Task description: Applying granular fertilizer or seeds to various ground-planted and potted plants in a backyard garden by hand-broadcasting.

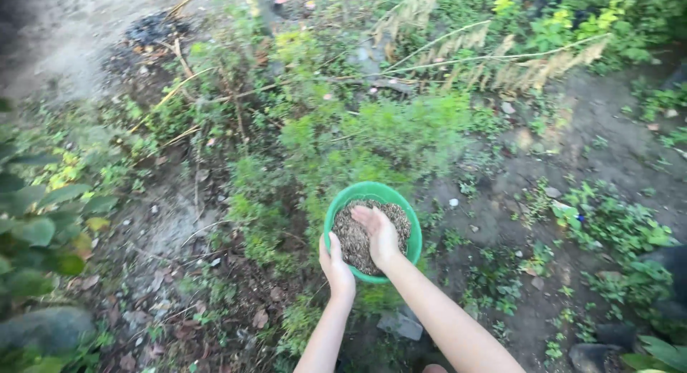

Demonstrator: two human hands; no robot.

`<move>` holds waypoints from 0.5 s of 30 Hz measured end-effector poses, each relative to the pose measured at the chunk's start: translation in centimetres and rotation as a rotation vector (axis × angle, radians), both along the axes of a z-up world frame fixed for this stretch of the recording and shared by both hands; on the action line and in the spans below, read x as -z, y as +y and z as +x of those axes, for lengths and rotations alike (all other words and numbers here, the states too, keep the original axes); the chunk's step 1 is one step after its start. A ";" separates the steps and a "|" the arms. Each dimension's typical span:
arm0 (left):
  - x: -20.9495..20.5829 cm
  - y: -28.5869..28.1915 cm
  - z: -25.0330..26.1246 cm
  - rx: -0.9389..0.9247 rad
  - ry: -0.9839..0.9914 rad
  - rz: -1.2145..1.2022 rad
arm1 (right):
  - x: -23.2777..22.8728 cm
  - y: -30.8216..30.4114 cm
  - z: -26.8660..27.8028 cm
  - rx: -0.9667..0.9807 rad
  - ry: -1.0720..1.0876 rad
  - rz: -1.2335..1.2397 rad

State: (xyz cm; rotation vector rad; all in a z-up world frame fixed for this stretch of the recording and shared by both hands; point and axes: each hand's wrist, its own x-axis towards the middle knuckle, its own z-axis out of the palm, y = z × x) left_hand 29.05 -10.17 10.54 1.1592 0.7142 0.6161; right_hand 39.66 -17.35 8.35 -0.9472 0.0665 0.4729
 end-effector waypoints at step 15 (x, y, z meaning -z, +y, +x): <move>-1.3 -25.8 6.4 0.244 0.188 0.217 | 0.8 -25.1 2.5 0.314 0.451 0.246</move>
